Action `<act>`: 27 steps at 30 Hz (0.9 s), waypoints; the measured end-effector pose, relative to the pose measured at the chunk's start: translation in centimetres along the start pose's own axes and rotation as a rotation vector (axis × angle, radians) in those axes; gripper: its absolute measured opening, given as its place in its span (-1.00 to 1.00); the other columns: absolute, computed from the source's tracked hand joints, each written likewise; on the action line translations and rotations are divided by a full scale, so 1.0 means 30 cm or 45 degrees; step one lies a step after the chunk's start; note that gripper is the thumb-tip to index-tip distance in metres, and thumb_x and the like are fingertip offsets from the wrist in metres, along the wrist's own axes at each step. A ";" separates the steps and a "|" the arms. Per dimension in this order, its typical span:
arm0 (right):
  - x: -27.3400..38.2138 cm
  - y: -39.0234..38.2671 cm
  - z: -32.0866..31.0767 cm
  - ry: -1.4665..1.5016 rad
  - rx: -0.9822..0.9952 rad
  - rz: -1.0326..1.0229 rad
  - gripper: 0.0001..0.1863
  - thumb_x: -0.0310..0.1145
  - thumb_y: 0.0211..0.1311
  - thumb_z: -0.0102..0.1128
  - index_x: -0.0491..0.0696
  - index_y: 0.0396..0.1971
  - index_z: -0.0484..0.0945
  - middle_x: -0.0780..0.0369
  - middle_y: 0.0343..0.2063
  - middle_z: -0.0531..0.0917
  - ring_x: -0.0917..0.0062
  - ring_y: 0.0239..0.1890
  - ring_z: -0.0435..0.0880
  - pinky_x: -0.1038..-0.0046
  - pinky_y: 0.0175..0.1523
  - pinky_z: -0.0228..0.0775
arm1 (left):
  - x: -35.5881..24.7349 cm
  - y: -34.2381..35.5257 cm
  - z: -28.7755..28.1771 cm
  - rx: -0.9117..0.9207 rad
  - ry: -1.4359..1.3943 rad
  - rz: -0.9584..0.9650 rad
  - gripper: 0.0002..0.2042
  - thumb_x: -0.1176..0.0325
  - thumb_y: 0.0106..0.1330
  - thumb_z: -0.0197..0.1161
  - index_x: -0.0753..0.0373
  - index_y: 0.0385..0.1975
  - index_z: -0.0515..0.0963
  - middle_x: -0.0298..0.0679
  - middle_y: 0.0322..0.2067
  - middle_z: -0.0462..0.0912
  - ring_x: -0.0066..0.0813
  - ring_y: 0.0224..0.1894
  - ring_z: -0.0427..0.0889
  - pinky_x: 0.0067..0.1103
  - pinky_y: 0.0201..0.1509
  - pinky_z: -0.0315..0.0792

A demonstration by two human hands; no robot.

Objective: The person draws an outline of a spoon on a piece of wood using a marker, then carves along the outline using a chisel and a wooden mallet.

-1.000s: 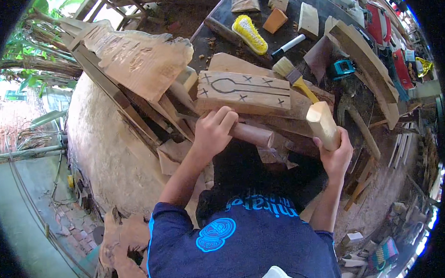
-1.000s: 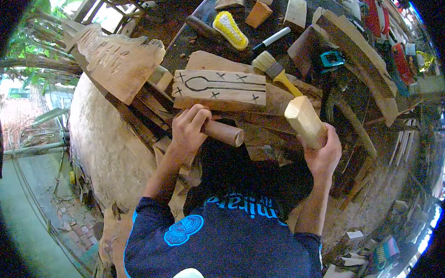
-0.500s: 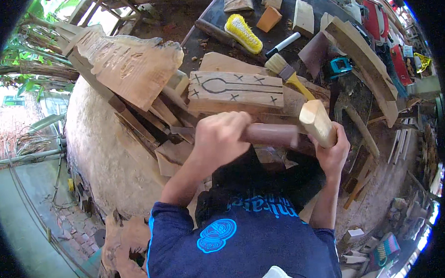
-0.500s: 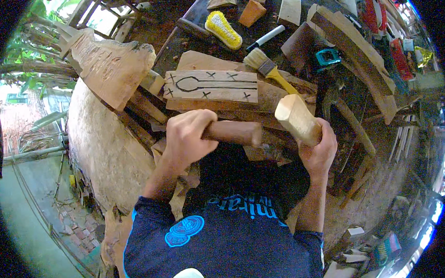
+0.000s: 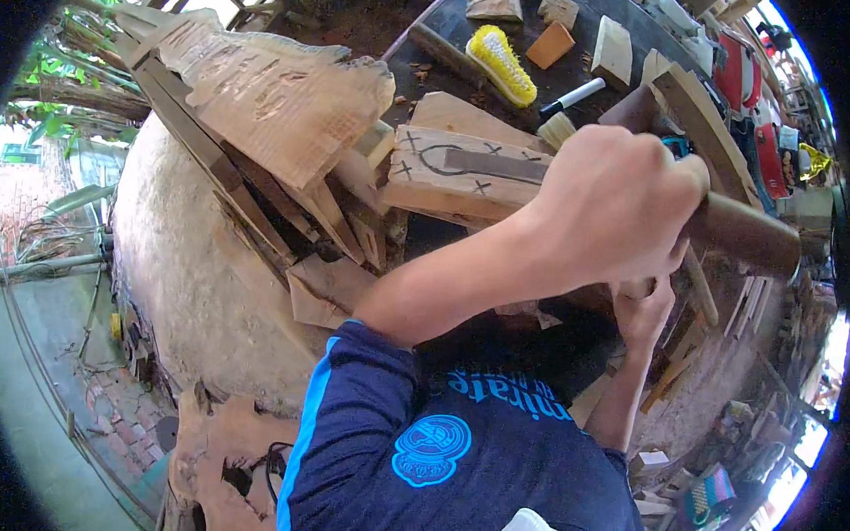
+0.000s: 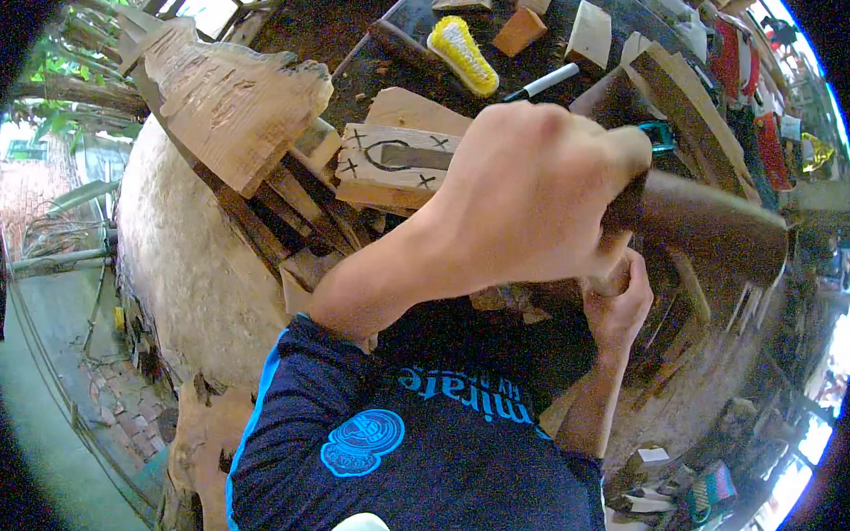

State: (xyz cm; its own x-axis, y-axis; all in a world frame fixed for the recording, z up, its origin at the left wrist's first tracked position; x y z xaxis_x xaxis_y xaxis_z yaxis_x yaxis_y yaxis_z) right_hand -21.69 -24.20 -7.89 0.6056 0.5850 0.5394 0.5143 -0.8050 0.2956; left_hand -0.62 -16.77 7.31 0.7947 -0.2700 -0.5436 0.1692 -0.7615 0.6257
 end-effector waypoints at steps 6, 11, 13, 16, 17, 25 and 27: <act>0.016 0.007 -0.016 -0.051 0.032 0.181 -0.40 -0.28 -0.21 0.65 -0.13 -0.14 0.53 0.09 -0.32 0.68 0.29 -0.27 0.69 0.36 -0.09 0.49 | 0.102 0.021 -0.007 -0.024 0.047 -0.210 -0.78 0.24 -0.13 0.42 0.20 -0.54 0.59 -0.09 -0.65 0.59 -0.04 -0.52 0.65 -0.28 -0.40 0.55; 0.013 0.008 -0.015 -0.042 0.046 0.196 -0.39 -0.30 -0.23 0.66 -0.14 -0.14 0.53 0.09 -0.29 0.70 0.29 -0.23 0.70 0.33 -0.07 0.50 | 0.141 0.018 -0.039 -0.210 0.072 -0.242 -0.81 0.26 -0.11 0.38 0.19 -0.55 0.61 -0.06 -0.68 0.56 -0.02 -0.54 0.63 -0.28 -0.41 0.54; 0.012 0.004 -0.016 -0.060 0.049 0.195 -0.40 -0.29 -0.19 0.65 -0.15 -0.12 0.53 0.11 -0.29 0.69 0.36 -0.24 0.66 0.37 -0.05 0.48 | 0.150 0.017 -0.042 -0.230 0.077 -0.250 -0.82 0.26 -0.11 0.37 0.19 -0.55 0.60 -0.06 -0.68 0.57 -0.02 -0.54 0.63 -0.28 -0.41 0.54; 0.010 0.004 -0.014 -0.072 0.055 0.208 -0.40 -0.29 -0.15 0.64 -0.16 -0.11 0.52 0.13 -0.28 0.68 0.43 -0.23 0.63 0.40 -0.02 0.46 | 0.169 0.010 -0.046 -0.283 0.108 -0.258 -0.83 0.27 -0.10 0.36 0.19 -0.56 0.60 -0.06 -0.68 0.57 -0.01 -0.54 0.63 -0.28 -0.42 0.54; 0.010 0.005 -0.011 -0.062 0.060 0.220 -0.40 -0.29 -0.15 0.64 -0.16 -0.10 0.52 0.13 -0.28 0.68 0.43 -0.23 0.63 0.39 -0.02 0.46 | 0.175 0.006 -0.051 -0.296 0.101 -0.260 -0.83 0.27 -0.09 0.35 0.20 -0.56 0.59 -0.06 -0.68 0.57 -0.01 -0.54 0.63 -0.28 -0.42 0.54; 0.018 0.007 -0.016 -0.066 0.040 0.201 -0.37 -0.29 -0.23 0.68 -0.14 -0.12 0.53 0.08 -0.27 0.70 0.29 -0.21 0.70 0.35 -0.05 0.50 | 0.194 0.008 -0.075 -0.349 0.132 -0.266 -0.83 0.27 -0.08 0.35 0.21 -0.57 0.57 -0.08 -0.68 0.56 0.00 -0.56 0.61 -0.29 -0.42 0.53; 0.018 0.006 -0.020 -0.056 0.038 0.202 -0.37 -0.28 -0.22 0.67 -0.14 -0.11 0.53 0.09 -0.28 0.70 0.30 -0.21 0.70 0.36 -0.05 0.50 | 0.196 0.009 -0.082 -0.403 0.104 -0.245 -0.84 0.27 -0.09 0.35 0.20 -0.58 0.57 -0.09 -0.69 0.56 -0.01 -0.58 0.60 -0.31 -0.43 0.52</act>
State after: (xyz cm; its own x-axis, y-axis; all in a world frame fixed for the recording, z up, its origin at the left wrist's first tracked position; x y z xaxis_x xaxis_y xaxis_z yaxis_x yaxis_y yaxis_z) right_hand -21.63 -24.11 -7.08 0.7063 0.4548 0.5425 0.4275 -0.8848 0.1852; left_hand 5.53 -17.11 5.66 0.7726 -0.0820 -0.6295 0.4816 -0.5704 0.6653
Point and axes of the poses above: each hand's wrist, its own y-axis towards the middle knuckle, its own z-axis out of the palm, x = y × z, the point moved 7 cm from there along y, towards the middle knuckle
